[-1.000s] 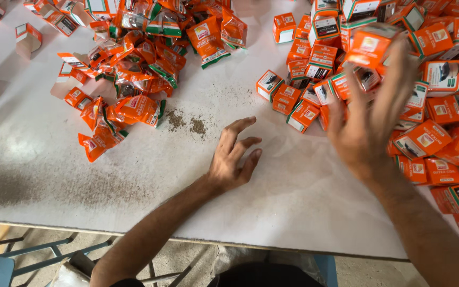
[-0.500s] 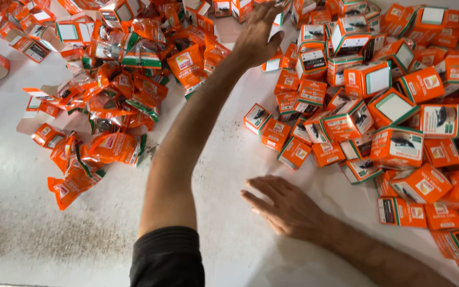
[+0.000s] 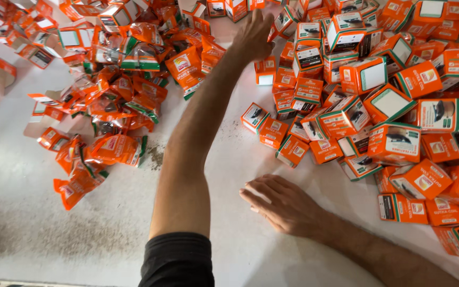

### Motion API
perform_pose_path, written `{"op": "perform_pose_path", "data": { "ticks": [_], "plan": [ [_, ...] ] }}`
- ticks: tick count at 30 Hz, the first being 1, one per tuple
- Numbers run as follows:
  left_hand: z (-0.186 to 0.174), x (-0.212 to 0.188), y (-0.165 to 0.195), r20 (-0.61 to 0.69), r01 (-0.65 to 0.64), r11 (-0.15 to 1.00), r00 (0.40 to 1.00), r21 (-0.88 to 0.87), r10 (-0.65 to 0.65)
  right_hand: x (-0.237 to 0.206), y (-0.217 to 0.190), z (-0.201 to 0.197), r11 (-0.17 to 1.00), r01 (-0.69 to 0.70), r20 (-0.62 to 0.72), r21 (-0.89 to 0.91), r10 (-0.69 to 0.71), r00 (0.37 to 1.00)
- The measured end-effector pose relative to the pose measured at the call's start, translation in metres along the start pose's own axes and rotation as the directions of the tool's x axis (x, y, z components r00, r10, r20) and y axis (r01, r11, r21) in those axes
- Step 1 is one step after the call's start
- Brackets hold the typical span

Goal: The person picks up small orange packets from a pile on the table and places them one at a time into a small open orange box, then sets the filled box aside and starts another. They repeat this packing cycle continuously across the table.

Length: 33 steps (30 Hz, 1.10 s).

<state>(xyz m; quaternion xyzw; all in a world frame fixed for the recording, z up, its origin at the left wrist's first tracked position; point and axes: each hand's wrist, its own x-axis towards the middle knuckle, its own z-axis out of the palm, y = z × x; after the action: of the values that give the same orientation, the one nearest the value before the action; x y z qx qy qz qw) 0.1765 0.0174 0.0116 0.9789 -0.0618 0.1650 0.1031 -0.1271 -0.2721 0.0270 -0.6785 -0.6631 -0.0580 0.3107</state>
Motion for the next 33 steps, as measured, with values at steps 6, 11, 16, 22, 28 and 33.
{"op": "perform_pose_path", "data": {
  "ticks": [6,11,16,22,28,33],
  "plan": [
    [-0.059,-0.070,-0.006,-0.401,0.092,0.967,0.897,-0.237,-0.184,0.002,0.000,-0.003,0.997,-0.003,-0.052,-0.081,-0.001,0.999],
    [-0.167,-0.197,0.044,-0.274,-0.420,0.889,0.846,0.186,0.457,0.010,-0.007,-0.006,0.964,-0.117,-0.475,-0.240,-0.012,0.880],
    [-0.183,-0.277,0.114,0.110,-0.481,0.862,0.859,-0.157,0.499,0.013,-0.004,-0.003,0.974,-0.226,-0.228,0.021,0.225,0.947],
    [-0.157,-0.200,0.013,-0.090,0.092,0.992,0.991,-0.090,-0.100,0.010,0.008,0.003,0.775,-0.562,0.015,0.289,0.584,0.812],
    [-0.086,-0.191,-0.039,-0.179,0.165,0.968,0.975,0.190,-0.131,0.009,0.009,0.007,0.950,-0.296,-0.083,0.098,0.304,0.949],
    [-0.096,-0.232,-0.013,0.064,0.144,0.988,0.987,0.049,-0.147,0.007,0.011,0.004,0.957,-0.279,-0.035,0.079,0.282,0.959]
  ]
}}
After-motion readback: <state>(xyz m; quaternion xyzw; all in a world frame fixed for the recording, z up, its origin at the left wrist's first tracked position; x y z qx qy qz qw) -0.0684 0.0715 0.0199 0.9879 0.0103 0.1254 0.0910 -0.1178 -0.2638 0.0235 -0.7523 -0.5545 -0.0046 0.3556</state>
